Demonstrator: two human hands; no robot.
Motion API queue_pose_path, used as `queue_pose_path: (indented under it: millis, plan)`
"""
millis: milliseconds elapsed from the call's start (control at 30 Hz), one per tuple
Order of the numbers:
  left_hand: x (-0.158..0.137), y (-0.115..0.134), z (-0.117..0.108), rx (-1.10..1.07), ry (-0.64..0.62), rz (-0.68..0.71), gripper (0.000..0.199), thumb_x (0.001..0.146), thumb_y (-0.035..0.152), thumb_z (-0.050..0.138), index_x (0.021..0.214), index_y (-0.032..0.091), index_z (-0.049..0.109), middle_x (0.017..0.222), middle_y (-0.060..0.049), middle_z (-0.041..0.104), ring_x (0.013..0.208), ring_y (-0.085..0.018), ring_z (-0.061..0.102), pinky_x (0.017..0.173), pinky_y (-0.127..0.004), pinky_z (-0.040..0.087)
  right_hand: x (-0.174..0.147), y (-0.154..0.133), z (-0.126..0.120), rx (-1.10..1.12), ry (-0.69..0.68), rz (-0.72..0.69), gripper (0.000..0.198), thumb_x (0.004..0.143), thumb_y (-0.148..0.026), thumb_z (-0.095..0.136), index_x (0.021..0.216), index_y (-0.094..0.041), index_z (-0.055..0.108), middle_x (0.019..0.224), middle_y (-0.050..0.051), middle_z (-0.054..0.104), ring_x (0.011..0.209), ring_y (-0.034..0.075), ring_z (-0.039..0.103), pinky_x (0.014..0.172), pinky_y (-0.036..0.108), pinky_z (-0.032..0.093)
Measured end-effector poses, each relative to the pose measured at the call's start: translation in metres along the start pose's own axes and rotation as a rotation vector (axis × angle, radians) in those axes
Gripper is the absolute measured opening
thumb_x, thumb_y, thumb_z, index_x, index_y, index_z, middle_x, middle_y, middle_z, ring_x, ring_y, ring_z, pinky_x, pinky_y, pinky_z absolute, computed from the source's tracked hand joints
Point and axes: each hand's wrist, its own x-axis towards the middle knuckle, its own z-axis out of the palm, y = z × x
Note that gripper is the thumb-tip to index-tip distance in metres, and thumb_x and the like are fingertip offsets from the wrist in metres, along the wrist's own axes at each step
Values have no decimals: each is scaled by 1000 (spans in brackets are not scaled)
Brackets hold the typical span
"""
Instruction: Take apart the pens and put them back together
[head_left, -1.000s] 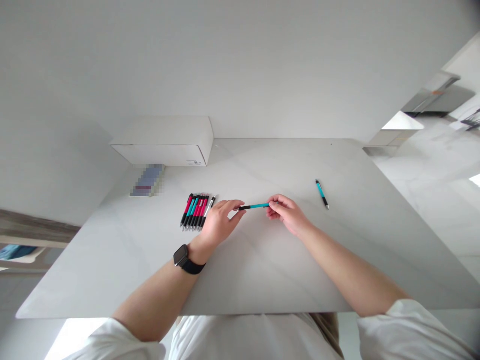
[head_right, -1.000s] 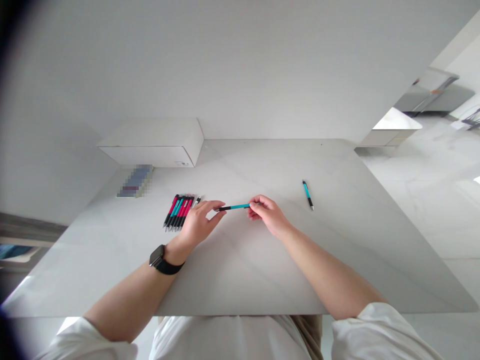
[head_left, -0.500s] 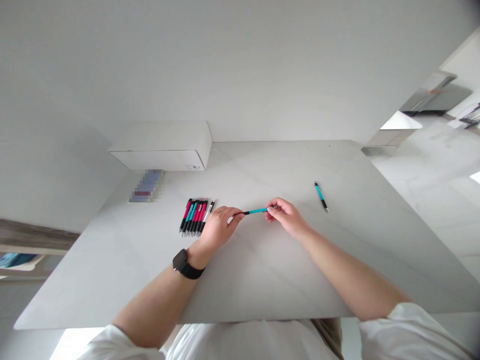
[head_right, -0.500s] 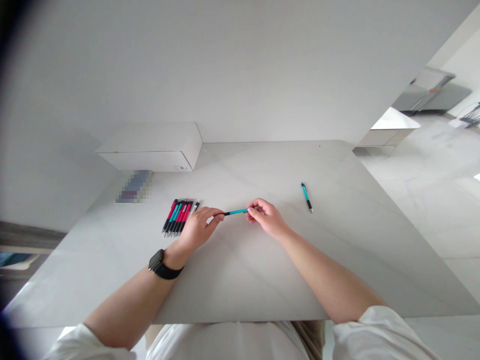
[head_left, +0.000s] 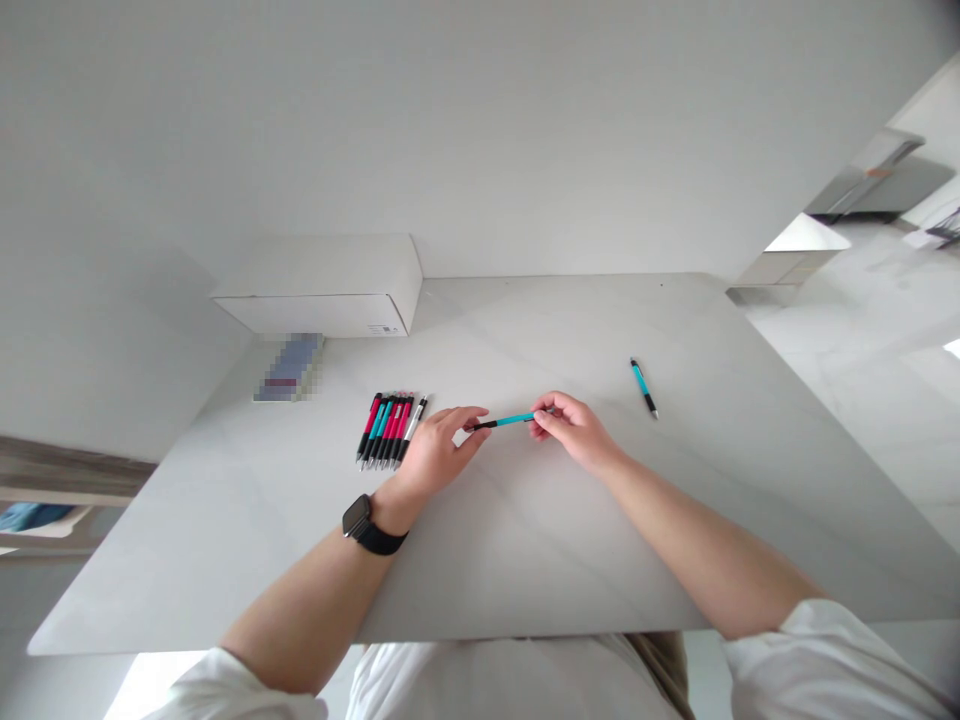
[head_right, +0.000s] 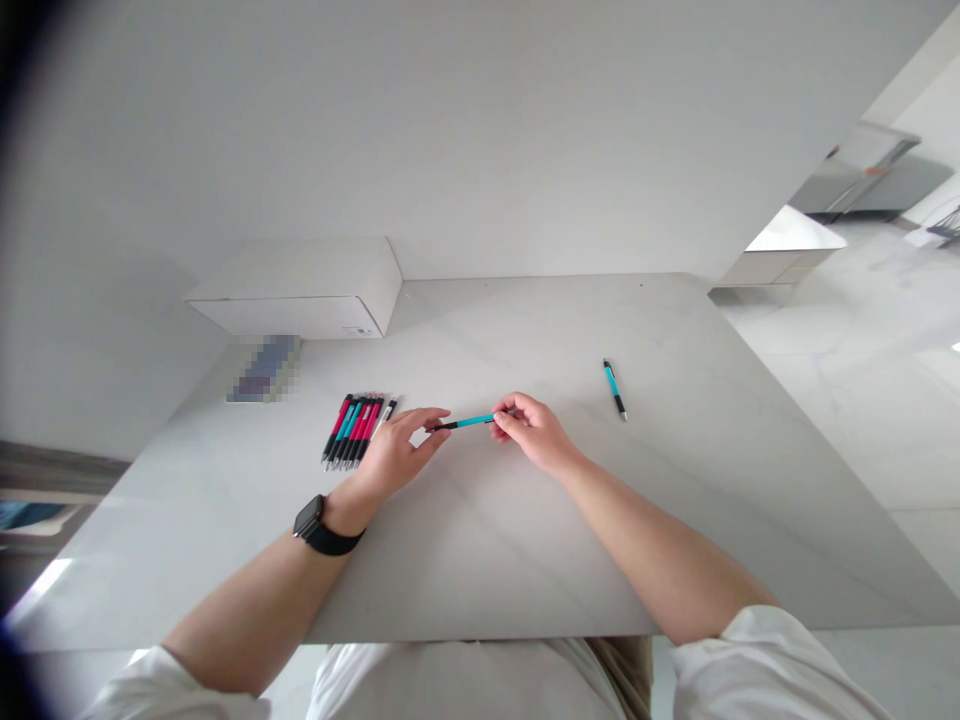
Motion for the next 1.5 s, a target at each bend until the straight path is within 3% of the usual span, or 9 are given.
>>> queue_pose_path:
  millis: [67,233,433,633,800,1000,1167,1333,1500]
  plan:
    - [0,0,1,-18,26,-4,33,96,33,70,128,26,66,103,-4,76,93,-20,72,86,-34,57,0,-1,0,1,-1,0,32,92,-49,73,105,-21,67,89,5,75,80,20,73,77,36,62]
    - [1,2,0,-12,-25,15,13,100,29,63,109,25,71,99,-4,75,91,-20,71,83,-34,56,0,-2,0,9,-16,8,32,91,-49,74,105,-21,67,90,6,76,81,20,74,78,37,62]
    - [1,2,-1,-55,22,12,29,95,30,71,122,25,65,107,-5,72,93,-21,70,86,-36,57,1,0,0,-3,0,10,33,90,-51,74,105,-22,67,90,6,76,81,20,74,78,38,63]
    - [1,2,-1,-63,-8,13,12,100,29,62,109,25,69,100,-5,72,94,-21,70,85,-35,56,0,-2,1,-6,2,9,33,91,-50,74,105,-21,68,90,6,76,82,21,74,79,38,63]
    - [-1,-1,1,-74,39,-31,34,94,31,72,127,25,63,109,-4,73,96,-20,71,88,-35,56,-1,-3,1,-6,15,-8,33,91,-50,74,105,-21,67,89,6,76,82,21,74,79,39,63]
    - [0,2,0,-39,17,-10,12,100,32,62,106,23,69,98,-4,74,91,-20,71,82,-33,56,-1,-4,2,-8,15,1,35,90,-52,75,105,-21,68,89,6,76,82,22,74,79,40,63]
    - [0,2,-1,-56,53,-20,29,95,34,70,122,24,65,105,-5,75,94,-20,72,86,-35,58,-2,-4,2,-8,23,-2,37,89,-53,75,104,-21,67,89,6,76,82,22,74,79,40,63]
    - [0,3,-1,-45,6,0,13,100,30,62,107,23,69,99,-5,74,92,-20,71,84,-34,57,-2,-2,1,-11,20,-13,35,90,-52,74,105,-21,67,89,6,76,82,21,74,79,39,63]
    - [-1,2,0,-61,42,-36,29,96,33,69,123,24,64,107,-5,74,96,-20,71,86,-34,57,-2,-4,1,-5,23,-22,36,90,-53,75,105,-21,67,89,6,76,81,21,74,79,39,62]
